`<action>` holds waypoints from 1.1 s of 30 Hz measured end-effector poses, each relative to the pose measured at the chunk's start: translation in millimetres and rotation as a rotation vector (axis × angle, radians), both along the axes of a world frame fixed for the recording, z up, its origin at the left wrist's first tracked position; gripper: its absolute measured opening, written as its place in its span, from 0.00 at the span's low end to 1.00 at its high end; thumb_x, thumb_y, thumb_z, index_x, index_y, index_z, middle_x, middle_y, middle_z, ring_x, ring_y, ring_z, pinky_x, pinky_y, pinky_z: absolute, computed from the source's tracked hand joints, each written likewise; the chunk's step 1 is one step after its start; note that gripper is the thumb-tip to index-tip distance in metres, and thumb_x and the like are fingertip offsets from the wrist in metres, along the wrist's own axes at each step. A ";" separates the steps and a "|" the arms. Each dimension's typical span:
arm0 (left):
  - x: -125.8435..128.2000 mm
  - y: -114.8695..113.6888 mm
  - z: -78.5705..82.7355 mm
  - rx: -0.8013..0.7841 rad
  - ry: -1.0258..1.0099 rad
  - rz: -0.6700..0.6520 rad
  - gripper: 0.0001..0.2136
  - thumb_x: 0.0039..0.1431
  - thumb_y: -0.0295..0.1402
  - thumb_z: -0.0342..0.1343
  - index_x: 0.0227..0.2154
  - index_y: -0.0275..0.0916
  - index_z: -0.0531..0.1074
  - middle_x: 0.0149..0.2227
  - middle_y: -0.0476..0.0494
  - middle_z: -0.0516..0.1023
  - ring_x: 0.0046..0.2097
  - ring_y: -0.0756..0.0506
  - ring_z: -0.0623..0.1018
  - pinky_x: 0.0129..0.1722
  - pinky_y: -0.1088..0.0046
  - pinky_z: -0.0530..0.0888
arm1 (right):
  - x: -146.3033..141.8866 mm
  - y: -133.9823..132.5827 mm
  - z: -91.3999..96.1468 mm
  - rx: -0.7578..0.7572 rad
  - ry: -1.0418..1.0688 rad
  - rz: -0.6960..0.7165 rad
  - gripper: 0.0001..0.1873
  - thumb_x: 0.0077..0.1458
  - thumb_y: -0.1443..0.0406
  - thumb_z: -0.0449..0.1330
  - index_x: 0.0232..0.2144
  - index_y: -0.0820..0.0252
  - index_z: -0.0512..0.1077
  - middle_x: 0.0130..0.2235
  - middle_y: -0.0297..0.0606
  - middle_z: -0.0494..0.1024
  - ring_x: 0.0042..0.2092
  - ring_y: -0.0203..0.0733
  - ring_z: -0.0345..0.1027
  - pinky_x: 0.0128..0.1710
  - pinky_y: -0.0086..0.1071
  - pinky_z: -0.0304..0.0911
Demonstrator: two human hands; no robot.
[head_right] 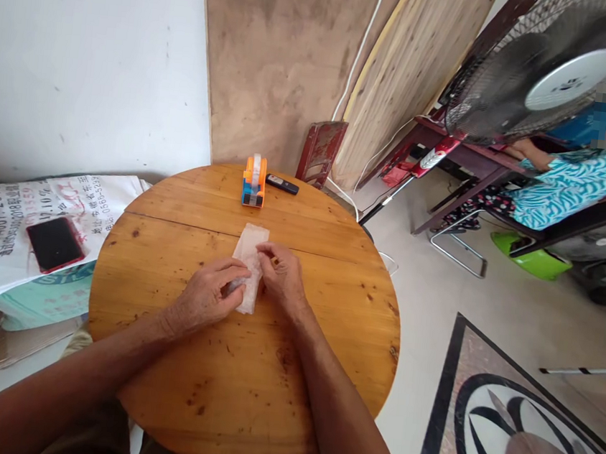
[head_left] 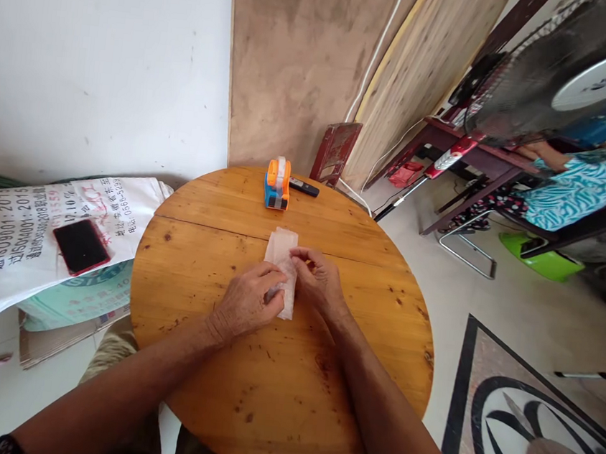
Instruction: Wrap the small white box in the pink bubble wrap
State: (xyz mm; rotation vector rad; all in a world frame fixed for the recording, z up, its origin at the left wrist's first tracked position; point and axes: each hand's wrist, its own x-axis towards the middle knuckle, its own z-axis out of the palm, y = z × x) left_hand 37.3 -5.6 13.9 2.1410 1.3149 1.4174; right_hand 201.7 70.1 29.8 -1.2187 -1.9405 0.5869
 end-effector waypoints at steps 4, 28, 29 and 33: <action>0.4 1.0 0.3 -0.013 -0.002 0.001 0.11 0.54 0.24 0.52 0.38 0.39 0.76 0.41 0.40 0.79 0.41 0.44 0.79 0.43 0.68 0.76 | 6.2 18.1 4.1 -0.132 -0.006 -0.145 0.16 0.48 0.58 0.62 0.39 0.59 0.74 0.36 0.40 0.80 0.31 0.39 0.69 0.33 0.33 0.64; 0.5 0.2 2.0 -0.040 0.007 -0.020 0.11 0.54 0.24 0.52 0.38 0.38 0.75 0.40 0.41 0.79 0.40 0.45 0.78 0.42 0.68 0.76 | -17.0 34.6 -3.2 -0.554 0.669 0.185 0.18 0.38 0.57 0.70 0.32 0.58 0.74 0.31 0.31 0.77 0.31 0.36 0.66 0.34 0.31 0.63; 0.3 0.2 1.7 -0.043 0.009 -0.024 0.11 0.54 0.24 0.52 0.38 0.38 0.75 0.40 0.41 0.78 0.40 0.45 0.78 0.41 0.69 0.76 | -17.7 34.7 -4.7 -0.539 0.622 0.166 0.17 0.39 0.56 0.68 0.31 0.58 0.72 0.30 0.31 0.76 0.30 0.36 0.65 0.32 0.31 0.63; -0.1 -1.3 1.2 -0.035 0.023 -0.002 0.11 0.54 0.24 0.52 0.39 0.38 0.76 0.44 0.39 0.78 0.44 0.44 0.78 0.44 0.68 0.76 | -22.5 37.6 -11.4 -0.377 0.371 0.022 0.14 0.43 0.55 0.61 0.23 0.57 0.64 0.22 0.27 0.66 0.26 0.34 0.56 0.26 0.29 0.55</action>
